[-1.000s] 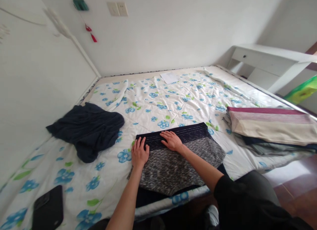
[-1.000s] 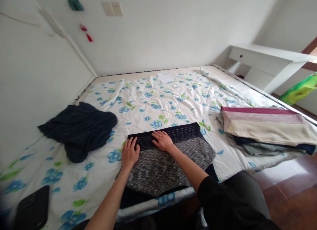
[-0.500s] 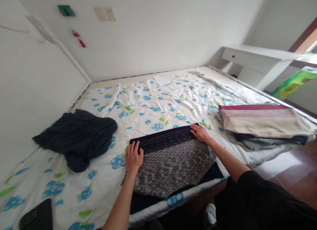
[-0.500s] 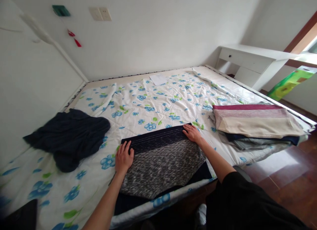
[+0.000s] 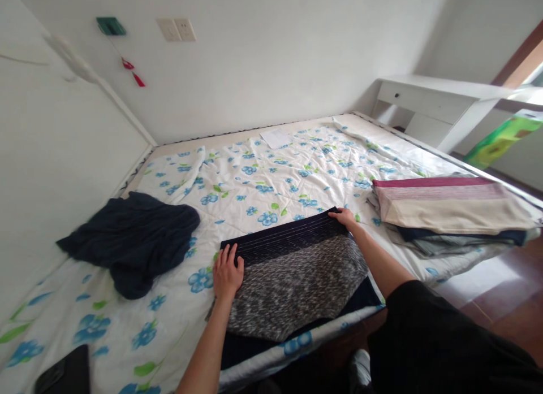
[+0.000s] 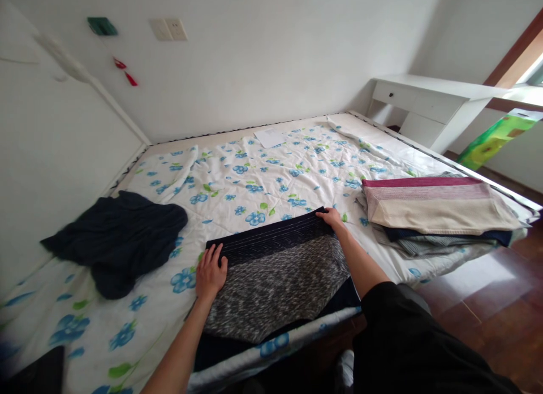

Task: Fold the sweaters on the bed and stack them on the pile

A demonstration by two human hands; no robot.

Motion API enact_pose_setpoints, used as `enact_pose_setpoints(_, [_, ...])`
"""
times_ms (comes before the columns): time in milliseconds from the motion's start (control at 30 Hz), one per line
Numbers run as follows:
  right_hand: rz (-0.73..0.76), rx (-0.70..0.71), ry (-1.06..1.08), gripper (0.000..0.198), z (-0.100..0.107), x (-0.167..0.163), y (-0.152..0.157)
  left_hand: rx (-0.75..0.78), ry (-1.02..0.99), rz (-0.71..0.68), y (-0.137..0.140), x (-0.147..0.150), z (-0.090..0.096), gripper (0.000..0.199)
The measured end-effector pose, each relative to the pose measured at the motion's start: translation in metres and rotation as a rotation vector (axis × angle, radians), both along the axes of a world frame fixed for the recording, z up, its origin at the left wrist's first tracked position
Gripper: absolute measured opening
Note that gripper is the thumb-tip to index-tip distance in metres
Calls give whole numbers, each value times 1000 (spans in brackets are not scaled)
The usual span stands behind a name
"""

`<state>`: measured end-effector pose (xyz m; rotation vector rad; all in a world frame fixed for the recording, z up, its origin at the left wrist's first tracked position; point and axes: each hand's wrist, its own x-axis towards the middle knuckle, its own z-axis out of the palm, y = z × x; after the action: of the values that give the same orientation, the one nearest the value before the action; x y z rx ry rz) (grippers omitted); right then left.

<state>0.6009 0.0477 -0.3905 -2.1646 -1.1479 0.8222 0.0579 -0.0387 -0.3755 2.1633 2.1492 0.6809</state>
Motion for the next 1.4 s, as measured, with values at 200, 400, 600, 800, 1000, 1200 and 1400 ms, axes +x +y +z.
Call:
enact_pose_setpoints(200, [-34, -32, -328, 46, -6, -17, -18, 19, 3, -4, -4, 0, -1, 60])
enact_pose_setpoints(400, [168, 263, -532, 64, 5, -94, -25, -12, -20, -5, -11, 2, 1, 61])
enact_pose_setpoints(600, [613, 425, -400, 77, 19, -274, -43, -22, -30, -4, -12, 0, -1, 61])
enact_pose_setpoints(800, [1003, 387, -361, 58, 29, -382, -59, -20, 5, -9, -9, -4, -9, 59])
enact_pose_setpoints(1000, [1014, 349, -342, 60, 32, -343, -56, 6, 9, -3, -9, -2, -7, 60])
enact_pose_setpoints(1200, [892, 327, -386, 60, 22, -240, -57, 18, 22, -14, -10, 0, 0, 60])
enact_pose_setpoints(1400, [751, 229, -485, 61, 11, -109, -56, 0, 4, -7, -5, -1, 2, 60])
